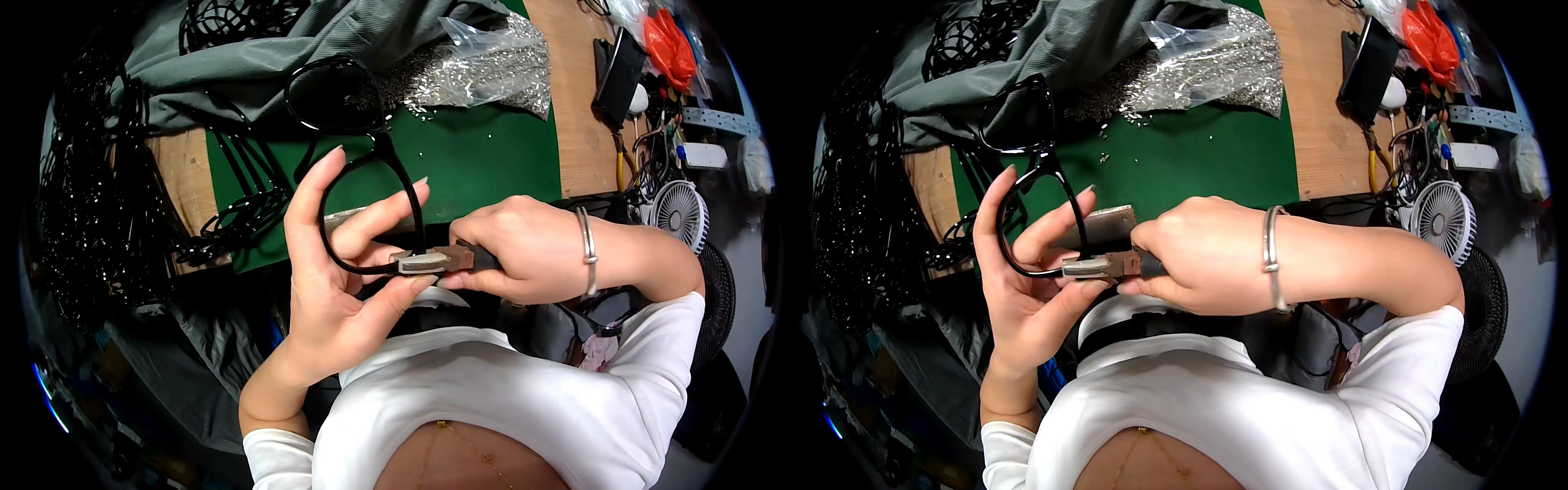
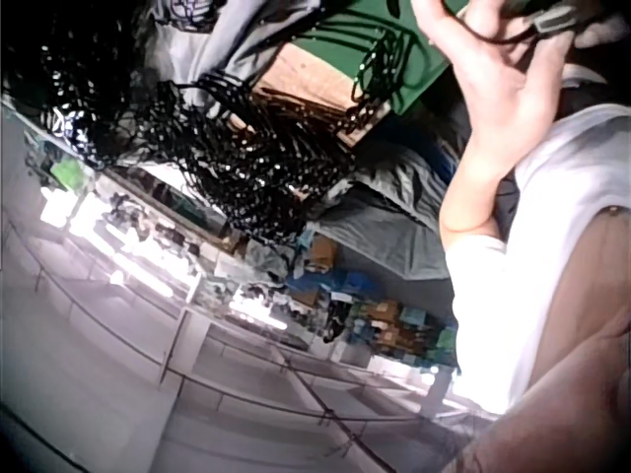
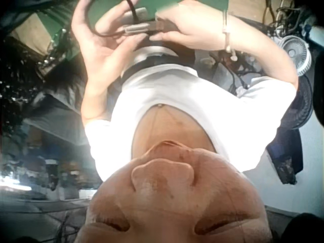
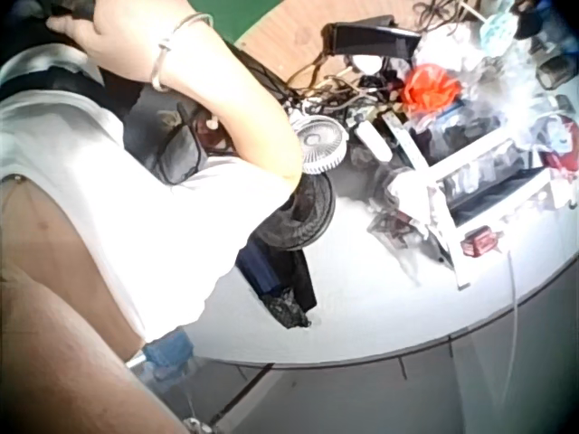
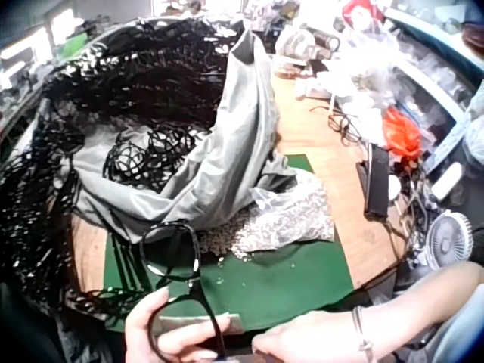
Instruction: The person repeatedly picks up black plastic glasses frames from a pile, uses pliers to cut or trim the temple arms, and places the frames back on the table. The process is repeated for multiple frames throughout the clip.
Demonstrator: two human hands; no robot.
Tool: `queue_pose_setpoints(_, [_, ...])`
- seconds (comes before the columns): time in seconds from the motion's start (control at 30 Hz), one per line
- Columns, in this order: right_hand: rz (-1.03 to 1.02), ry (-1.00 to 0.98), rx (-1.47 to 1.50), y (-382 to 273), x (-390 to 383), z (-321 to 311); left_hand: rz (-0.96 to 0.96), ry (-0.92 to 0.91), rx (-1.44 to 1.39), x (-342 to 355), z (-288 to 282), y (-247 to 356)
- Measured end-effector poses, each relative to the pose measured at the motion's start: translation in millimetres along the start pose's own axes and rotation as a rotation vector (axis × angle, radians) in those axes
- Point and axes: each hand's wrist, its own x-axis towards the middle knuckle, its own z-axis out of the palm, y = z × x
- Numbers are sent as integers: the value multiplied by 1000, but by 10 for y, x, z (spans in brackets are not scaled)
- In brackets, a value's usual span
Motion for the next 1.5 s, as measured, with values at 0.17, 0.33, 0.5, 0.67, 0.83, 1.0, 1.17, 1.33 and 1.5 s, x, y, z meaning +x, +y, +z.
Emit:
queue_pose_setpoints(0.17, [34,7,-22,59,1,-1,-21,-24,-17,12,-1,-63])
queue_pose_setpoints(0.33, [33,-23,201,244,2,-196,-86,57,-31,104,31,10])
queue_pose_setpoints(0.5, [141,254,166,519,147,105,-107,-15,-44,50,-34,-22])
queue_pose_setpoints(0.67, [58,642,-181,657,460,106,112,-58,-125,-318,-154,-167])
queue_pose_setpoints(0.83, [84,745,-376,704,660,204,-255,5,-271,-412,-58,-59])
queue_pose_setpoints(1.0, [61,747,-440,723,671,246,-466,129,-577,-285,-1,53])
queue_pose_setpoints(1.17, [97,723,10,435,447,223,-381,17,-169,-267,11,-118])
queue_pose_setpoints(1.33, [-158,736,627,104,278,434,-129,164,-61,-230,207,-363])
queue_pose_setpoints(1.5, [-217,738,807,124,353,507,-18,230,14,-195,291,-429])
